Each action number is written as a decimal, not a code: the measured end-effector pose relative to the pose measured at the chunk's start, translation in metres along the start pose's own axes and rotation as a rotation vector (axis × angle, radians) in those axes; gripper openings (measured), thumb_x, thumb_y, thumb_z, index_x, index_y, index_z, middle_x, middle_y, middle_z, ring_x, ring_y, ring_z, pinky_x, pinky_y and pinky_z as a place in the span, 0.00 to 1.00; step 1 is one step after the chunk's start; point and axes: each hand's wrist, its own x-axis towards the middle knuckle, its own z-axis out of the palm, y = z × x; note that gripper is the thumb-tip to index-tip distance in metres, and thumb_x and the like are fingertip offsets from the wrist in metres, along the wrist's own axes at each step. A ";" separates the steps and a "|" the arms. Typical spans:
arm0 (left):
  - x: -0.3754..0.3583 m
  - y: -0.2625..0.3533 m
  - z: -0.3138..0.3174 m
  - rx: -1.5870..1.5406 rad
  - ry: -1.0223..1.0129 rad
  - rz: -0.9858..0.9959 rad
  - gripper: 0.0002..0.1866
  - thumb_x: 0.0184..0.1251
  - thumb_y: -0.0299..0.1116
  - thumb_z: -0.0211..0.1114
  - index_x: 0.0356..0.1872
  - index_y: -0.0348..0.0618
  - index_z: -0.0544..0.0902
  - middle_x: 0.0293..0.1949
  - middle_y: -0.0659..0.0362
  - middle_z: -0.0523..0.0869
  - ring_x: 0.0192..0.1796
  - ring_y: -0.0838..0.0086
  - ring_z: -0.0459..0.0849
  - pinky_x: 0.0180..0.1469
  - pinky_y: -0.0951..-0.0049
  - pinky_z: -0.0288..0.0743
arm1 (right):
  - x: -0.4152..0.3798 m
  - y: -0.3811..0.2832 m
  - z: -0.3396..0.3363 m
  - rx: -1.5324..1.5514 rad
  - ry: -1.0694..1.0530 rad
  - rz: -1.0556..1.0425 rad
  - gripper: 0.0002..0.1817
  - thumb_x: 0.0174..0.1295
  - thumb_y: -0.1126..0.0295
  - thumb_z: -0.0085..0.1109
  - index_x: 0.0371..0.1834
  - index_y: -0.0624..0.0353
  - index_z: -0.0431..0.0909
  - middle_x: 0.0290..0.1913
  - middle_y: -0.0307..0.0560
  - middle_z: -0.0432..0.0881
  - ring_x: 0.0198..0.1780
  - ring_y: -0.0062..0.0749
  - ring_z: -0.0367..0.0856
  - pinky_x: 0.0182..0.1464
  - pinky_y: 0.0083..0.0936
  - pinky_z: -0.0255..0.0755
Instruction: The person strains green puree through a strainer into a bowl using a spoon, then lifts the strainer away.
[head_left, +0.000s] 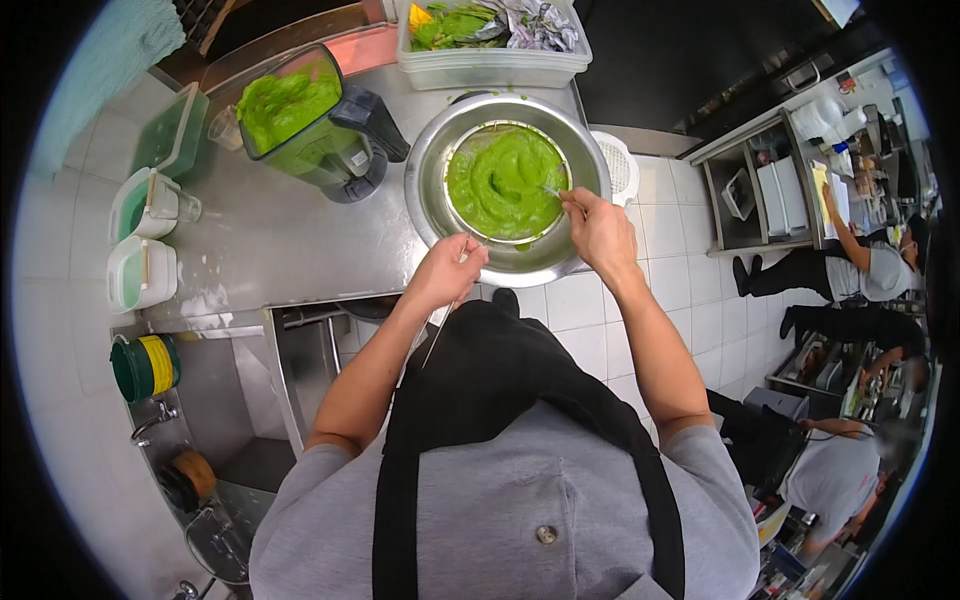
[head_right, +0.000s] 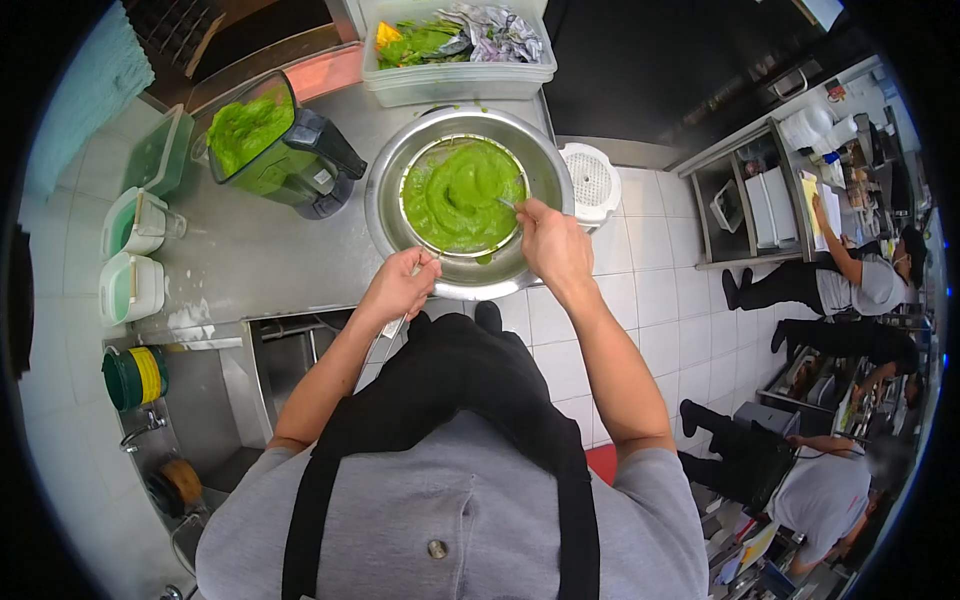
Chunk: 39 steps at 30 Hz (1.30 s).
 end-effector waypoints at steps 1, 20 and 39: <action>0.000 -0.001 0.000 0.014 -0.001 -0.011 0.12 0.81 0.37 0.61 0.42 0.37 0.76 0.23 0.58 0.79 0.12 0.77 0.74 0.13 0.71 0.66 | -0.002 -0.002 -0.005 -0.087 0.015 -0.046 0.13 0.71 0.62 0.62 0.52 0.51 0.89 0.44 0.56 0.91 0.43 0.56 0.90 0.47 0.46 0.83; 0.000 0.005 0.005 -0.014 0.020 -0.012 0.12 0.81 0.37 0.60 0.41 0.36 0.76 0.20 0.63 0.75 0.11 0.79 0.71 0.13 0.72 0.65 | 0.001 0.028 0.019 -0.277 0.326 -0.344 0.23 0.59 0.75 0.60 0.60 0.52 0.84 0.39 0.48 0.82 0.39 0.45 0.87 0.39 0.42 0.84; -0.002 0.011 0.005 -0.047 -0.002 -0.010 0.13 0.80 0.37 0.61 0.40 0.37 0.75 0.20 0.63 0.75 0.11 0.81 0.70 0.13 0.73 0.64 | 0.009 0.001 0.007 -0.118 0.276 -0.236 0.22 0.64 0.76 0.55 0.60 0.50 0.86 0.40 0.50 0.84 0.42 0.49 0.88 0.41 0.45 0.83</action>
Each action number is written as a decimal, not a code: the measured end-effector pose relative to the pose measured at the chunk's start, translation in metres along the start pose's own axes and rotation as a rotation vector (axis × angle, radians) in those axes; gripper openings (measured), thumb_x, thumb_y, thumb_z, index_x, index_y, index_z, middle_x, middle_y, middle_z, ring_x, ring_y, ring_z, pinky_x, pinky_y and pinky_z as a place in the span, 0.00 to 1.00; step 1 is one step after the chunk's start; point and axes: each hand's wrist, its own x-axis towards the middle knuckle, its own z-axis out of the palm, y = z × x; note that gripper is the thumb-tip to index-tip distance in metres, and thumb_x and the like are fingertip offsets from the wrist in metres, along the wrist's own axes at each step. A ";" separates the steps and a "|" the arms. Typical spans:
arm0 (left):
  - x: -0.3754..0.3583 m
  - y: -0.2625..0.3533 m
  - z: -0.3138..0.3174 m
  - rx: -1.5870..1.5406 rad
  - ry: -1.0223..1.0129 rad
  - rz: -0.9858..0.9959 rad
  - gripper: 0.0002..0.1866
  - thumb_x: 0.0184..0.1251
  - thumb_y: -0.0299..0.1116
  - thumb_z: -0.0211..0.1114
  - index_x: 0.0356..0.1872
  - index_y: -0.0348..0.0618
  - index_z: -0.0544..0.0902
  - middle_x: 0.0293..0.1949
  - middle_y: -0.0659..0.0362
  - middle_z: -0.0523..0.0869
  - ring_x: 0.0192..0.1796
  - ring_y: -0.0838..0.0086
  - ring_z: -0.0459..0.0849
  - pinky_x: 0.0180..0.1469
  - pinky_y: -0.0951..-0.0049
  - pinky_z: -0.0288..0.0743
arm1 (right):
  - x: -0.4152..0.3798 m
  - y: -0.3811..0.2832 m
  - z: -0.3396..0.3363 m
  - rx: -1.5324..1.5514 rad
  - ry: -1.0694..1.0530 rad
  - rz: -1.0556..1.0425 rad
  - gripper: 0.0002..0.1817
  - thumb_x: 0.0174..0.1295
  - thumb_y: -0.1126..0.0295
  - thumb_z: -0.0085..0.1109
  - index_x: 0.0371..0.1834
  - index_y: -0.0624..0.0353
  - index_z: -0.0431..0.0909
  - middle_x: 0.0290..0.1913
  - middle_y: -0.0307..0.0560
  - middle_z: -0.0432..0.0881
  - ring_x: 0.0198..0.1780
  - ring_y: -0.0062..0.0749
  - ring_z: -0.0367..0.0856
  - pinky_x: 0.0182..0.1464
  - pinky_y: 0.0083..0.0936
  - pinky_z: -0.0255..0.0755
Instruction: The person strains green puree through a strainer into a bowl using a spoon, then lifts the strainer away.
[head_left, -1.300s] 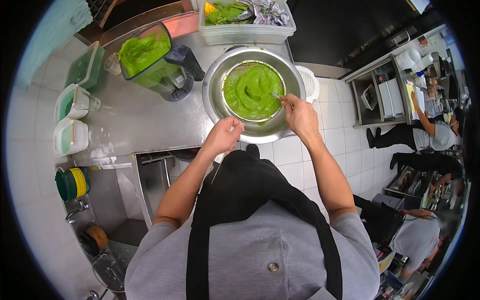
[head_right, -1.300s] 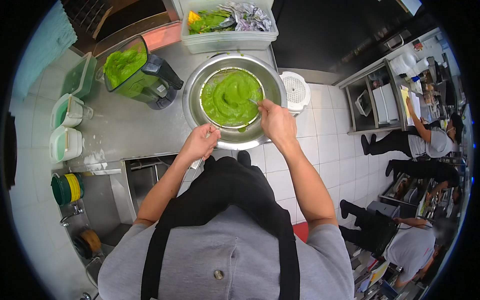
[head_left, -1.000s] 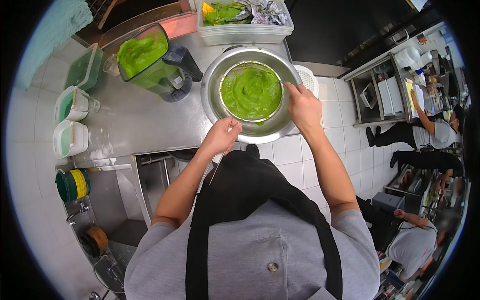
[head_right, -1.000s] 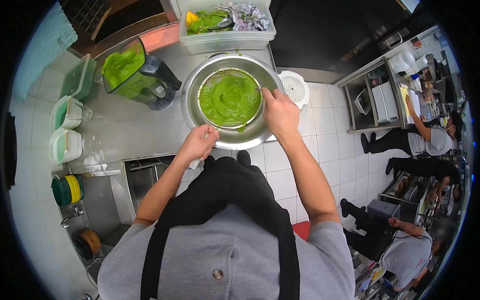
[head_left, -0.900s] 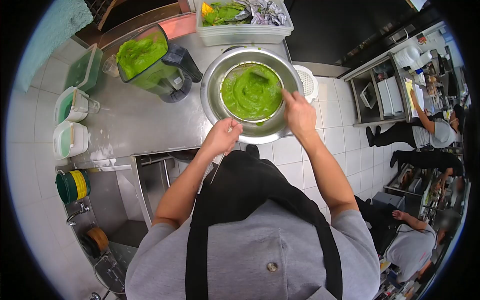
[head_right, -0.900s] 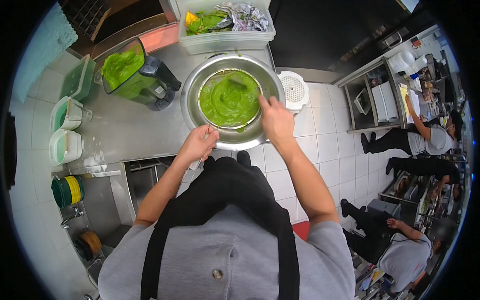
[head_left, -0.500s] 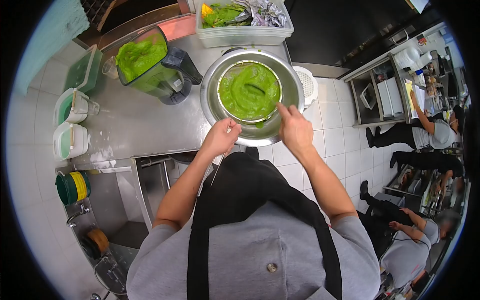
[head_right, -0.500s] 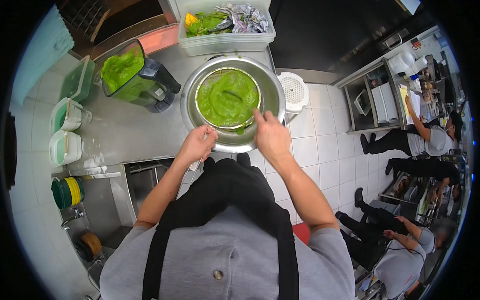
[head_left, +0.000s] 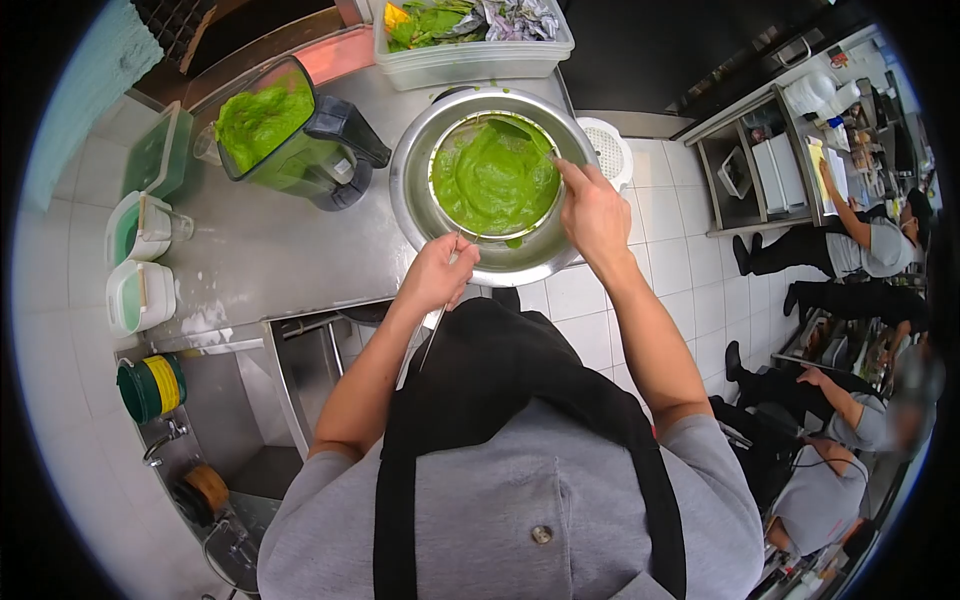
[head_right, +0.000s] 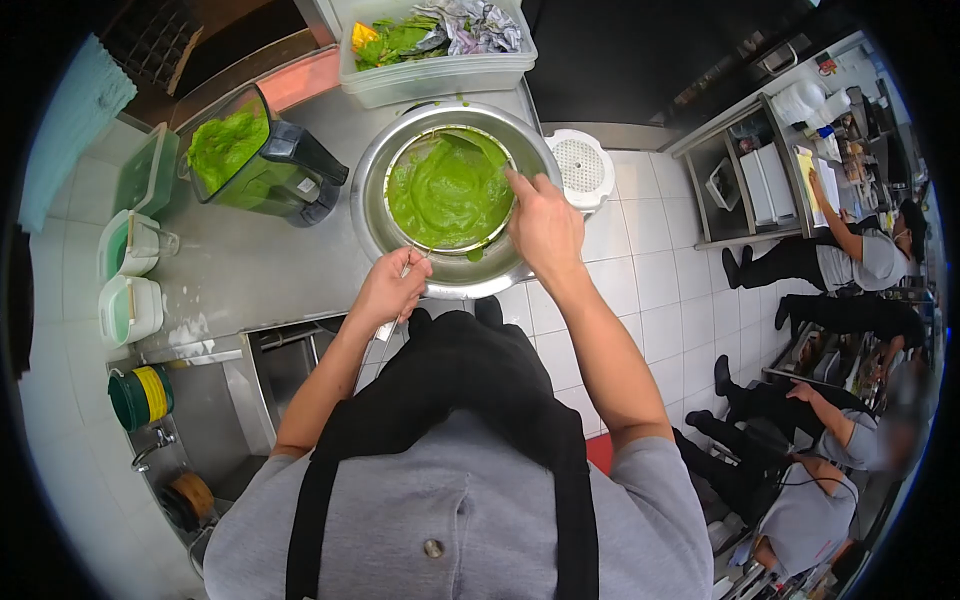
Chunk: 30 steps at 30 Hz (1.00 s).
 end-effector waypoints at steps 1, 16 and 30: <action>-0.001 0.003 0.001 0.003 0.003 -0.005 0.13 0.80 0.37 0.61 0.40 0.37 0.75 0.19 0.63 0.75 0.11 0.80 0.70 0.13 0.73 0.64 | 0.003 0.006 0.011 -0.028 0.038 -0.039 0.23 0.61 0.76 0.58 0.60 0.48 0.86 0.38 0.48 0.82 0.41 0.47 0.86 0.41 0.42 0.82; 0.005 0.003 0.001 0.103 0.021 -0.002 0.12 0.79 0.36 0.61 0.40 0.37 0.74 0.18 0.63 0.74 0.11 0.79 0.70 0.13 0.72 0.65 | -0.013 0.019 0.011 -0.077 0.034 -0.372 0.27 0.53 0.77 0.63 0.58 0.43 0.89 0.38 0.40 0.80 0.42 0.37 0.81 0.48 0.36 0.76; 0.003 0.003 0.001 0.092 0.020 -0.030 0.12 0.81 0.39 0.61 0.40 0.41 0.75 0.19 0.64 0.74 0.12 0.80 0.69 0.13 0.73 0.63 | -0.007 0.055 0.005 -0.098 0.143 -0.251 0.24 0.51 0.79 0.64 0.52 0.46 0.91 0.38 0.36 0.86 0.42 0.34 0.82 0.46 0.35 0.70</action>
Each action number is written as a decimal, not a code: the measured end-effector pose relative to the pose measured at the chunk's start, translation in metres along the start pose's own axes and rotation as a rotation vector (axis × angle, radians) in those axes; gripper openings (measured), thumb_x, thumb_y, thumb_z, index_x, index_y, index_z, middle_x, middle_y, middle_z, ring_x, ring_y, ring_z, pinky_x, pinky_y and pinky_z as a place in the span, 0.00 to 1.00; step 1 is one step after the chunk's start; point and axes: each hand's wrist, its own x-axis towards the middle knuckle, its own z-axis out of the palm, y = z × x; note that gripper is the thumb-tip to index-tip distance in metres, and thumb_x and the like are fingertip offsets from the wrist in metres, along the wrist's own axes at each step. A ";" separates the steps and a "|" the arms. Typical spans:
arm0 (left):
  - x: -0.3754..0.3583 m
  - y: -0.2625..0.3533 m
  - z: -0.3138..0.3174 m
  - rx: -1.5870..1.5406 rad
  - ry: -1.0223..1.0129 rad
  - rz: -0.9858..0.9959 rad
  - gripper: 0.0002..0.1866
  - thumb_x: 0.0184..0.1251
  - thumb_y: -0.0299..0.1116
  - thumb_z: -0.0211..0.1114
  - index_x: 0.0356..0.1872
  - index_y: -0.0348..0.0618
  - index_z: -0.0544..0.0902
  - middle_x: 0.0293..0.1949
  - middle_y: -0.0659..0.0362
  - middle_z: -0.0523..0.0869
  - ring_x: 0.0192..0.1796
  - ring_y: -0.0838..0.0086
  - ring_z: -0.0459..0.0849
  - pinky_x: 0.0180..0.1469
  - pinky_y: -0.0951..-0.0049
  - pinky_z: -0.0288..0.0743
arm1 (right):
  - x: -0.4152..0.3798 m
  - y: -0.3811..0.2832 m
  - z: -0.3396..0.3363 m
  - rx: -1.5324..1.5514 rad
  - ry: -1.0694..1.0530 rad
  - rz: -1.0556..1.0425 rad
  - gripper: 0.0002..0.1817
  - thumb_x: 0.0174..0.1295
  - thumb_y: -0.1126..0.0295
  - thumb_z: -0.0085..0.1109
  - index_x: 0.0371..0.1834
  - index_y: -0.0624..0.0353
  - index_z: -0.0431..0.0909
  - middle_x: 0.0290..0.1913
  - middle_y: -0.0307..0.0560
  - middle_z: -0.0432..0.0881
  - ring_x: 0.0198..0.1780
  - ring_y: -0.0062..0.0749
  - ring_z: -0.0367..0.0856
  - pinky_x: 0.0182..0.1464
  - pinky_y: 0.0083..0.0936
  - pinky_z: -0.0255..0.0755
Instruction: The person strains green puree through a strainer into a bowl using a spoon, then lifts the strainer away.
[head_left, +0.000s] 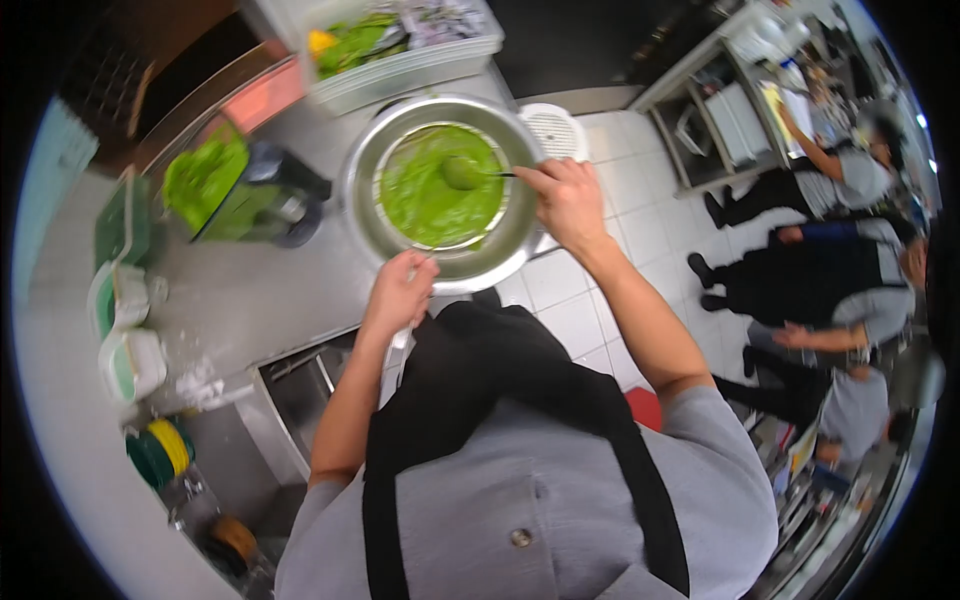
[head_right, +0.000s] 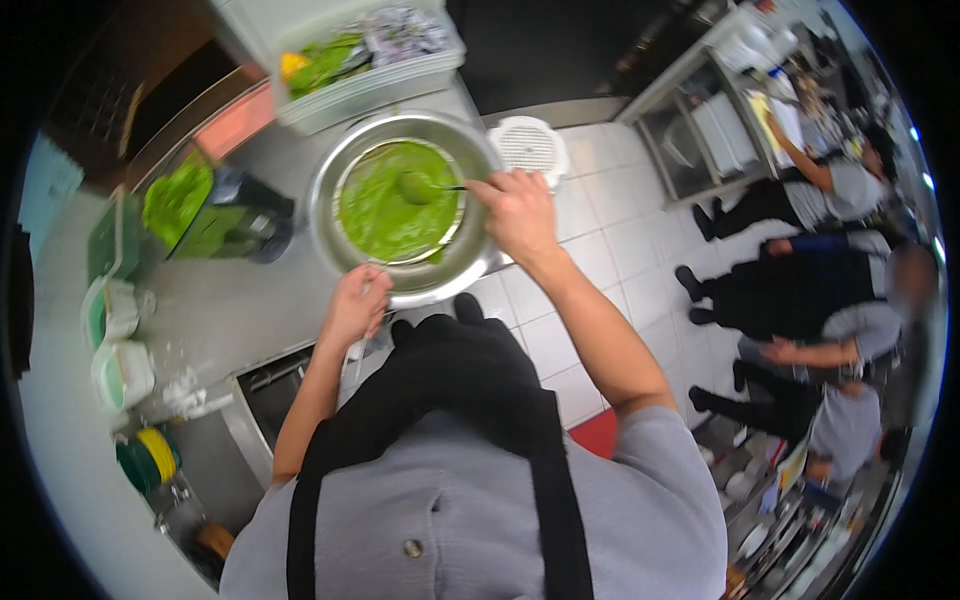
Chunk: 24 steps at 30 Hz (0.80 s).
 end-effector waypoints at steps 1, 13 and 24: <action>0.002 -0.003 -0.002 -0.008 -0.002 0.000 0.12 0.81 0.39 0.61 0.40 0.41 0.74 0.19 0.64 0.74 0.12 0.80 0.69 0.12 0.74 0.62 | 0.004 -0.003 -0.005 0.006 0.023 -0.011 0.22 0.51 0.78 0.65 0.49 0.46 0.91 0.38 0.35 0.87 0.42 0.34 0.83 0.45 0.36 0.69; 0.004 -0.010 -0.007 -0.063 -0.015 -0.030 0.10 0.81 0.37 0.61 0.41 0.41 0.75 0.20 0.64 0.74 0.11 0.81 0.69 0.12 0.75 0.61 | 0.019 0.002 0.002 0.055 -0.009 0.024 0.17 0.54 0.77 0.63 0.44 0.46 0.92 0.37 0.35 0.87 0.43 0.35 0.82 0.51 0.36 0.66; -0.001 -0.008 -0.007 -0.113 -0.030 -0.014 0.12 0.82 0.38 0.60 0.41 0.40 0.76 0.20 0.64 0.74 0.12 0.82 0.68 0.13 0.75 0.62 | 0.038 0.030 0.002 0.211 -0.148 0.081 0.10 0.62 0.77 0.65 0.42 0.50 0.92 0.37 0.42 0.88 0.45 0.40 0.84 0.52 0.37 0.67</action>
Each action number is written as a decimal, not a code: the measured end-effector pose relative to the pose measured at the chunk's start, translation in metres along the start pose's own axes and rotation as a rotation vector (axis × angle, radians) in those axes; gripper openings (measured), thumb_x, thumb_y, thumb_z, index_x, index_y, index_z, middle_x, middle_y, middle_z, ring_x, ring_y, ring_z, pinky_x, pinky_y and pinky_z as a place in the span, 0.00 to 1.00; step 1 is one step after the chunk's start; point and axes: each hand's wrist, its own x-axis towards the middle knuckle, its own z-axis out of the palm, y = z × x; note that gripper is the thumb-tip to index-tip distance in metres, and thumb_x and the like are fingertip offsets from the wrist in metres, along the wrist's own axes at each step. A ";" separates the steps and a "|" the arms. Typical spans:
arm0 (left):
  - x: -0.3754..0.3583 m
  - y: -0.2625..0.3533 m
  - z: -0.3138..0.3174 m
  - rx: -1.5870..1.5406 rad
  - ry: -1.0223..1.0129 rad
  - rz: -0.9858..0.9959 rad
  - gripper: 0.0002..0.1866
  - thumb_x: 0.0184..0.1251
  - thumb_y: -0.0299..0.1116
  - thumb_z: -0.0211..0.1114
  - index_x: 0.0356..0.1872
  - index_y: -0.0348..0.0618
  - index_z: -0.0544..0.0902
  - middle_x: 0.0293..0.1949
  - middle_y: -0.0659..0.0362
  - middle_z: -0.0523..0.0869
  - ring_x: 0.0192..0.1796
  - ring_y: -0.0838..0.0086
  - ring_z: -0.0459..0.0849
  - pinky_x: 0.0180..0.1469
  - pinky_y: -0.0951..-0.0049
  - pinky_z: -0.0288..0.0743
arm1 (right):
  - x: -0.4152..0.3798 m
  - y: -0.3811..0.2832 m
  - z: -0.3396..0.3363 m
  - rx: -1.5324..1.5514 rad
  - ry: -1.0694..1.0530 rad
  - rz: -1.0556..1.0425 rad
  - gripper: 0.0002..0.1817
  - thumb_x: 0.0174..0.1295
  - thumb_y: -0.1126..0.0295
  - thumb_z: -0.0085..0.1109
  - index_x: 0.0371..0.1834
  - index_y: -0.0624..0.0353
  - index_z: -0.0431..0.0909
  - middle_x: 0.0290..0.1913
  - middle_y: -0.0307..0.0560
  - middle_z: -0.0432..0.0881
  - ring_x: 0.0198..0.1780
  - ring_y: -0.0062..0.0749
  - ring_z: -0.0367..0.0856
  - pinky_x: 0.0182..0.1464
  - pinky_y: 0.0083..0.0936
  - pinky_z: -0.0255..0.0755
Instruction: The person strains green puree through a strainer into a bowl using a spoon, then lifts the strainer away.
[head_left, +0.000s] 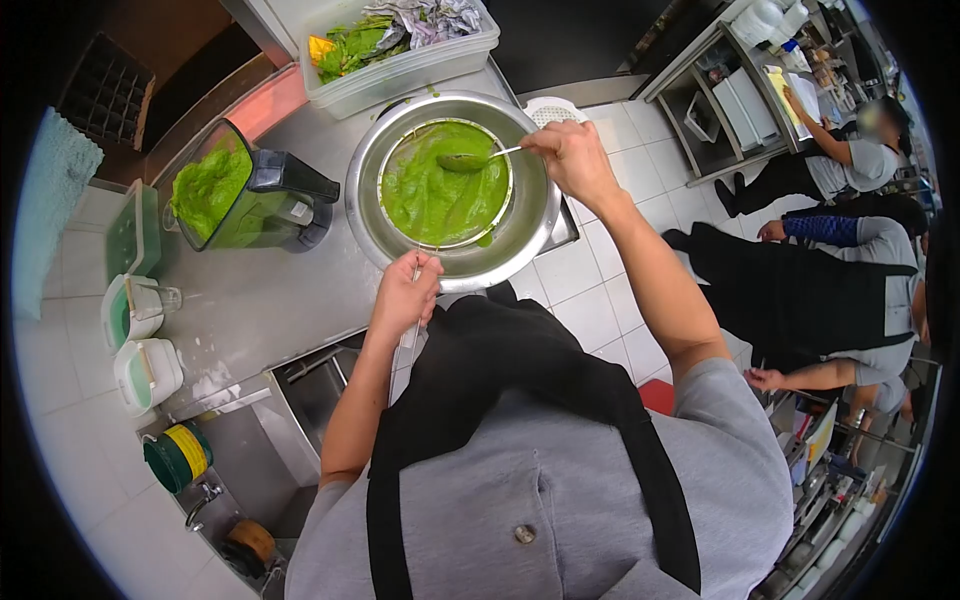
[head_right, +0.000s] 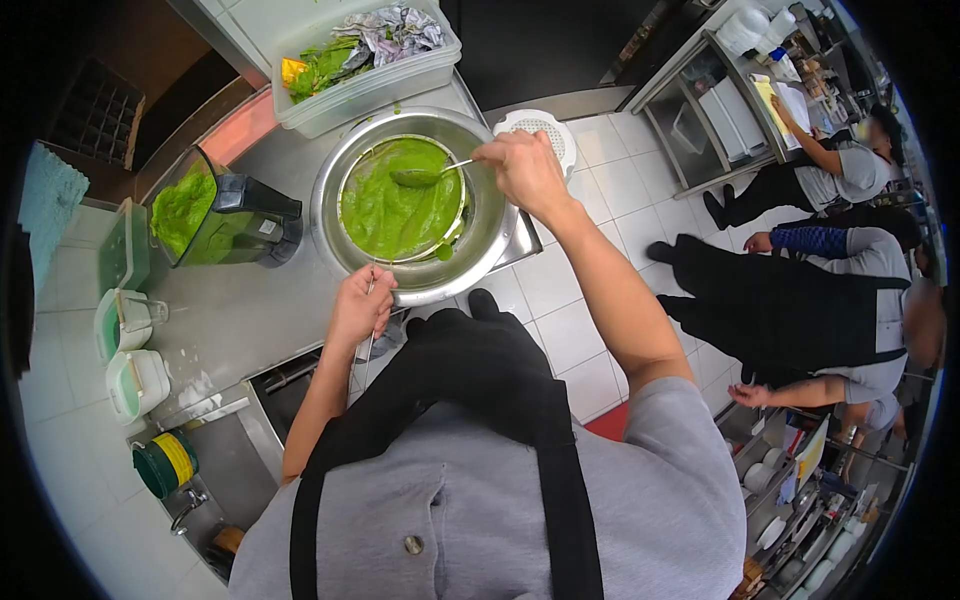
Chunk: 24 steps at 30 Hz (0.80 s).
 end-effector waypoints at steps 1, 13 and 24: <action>0.001 0.000 0.001 -0.016 -0.011 -0.003 0.13 0.83 0.39 0.60 0.41 0.40 0.76 0.20 0.64 0.73 0.12 0.82 0.68 0.13 0.76 0.62 | 0.005 -0.004 -0.005 -0.020 0.013 -0.014 0.11 0.62 0.77 0.65 0.43 0.51 0.92 0.37 0.44 0.88 0.44 0.41 0.84 0.52 0.36 0.69; -0.003 0.008 0.004 0.028 0.039 0.023 0.14 0.84 0.40 0.59 0.40 0.38 0.77 0.19 0.66 0.71 0.13 0.83 0.67 0.13 0.78 0.60 | -0.004 -0.034 -0.020 0.197 -0.139 0.105 0.14 0.68 0.74 0.63 0.54 0.52 0.90 0.38 0.50 0.87 0.41 0.47 0.87 0.49 0.39 0.80; -0.001 0.010 0.005 0.111 0.066 -0.001 0.15 0.83 0.40 0.60 0.39 0.38 0.76 0.17 0.64 0.74 0.13 0.80 0.70 0.14 0.75 0.64 | 0.006 -0.043 -0.006 0.225 -0.311 0.367 0.15 0.72 0.63 0.59 0.56 0.43 0.90 0.45 0.54 0.91 0.48 0.53 0.90 0.54 0.43 0.82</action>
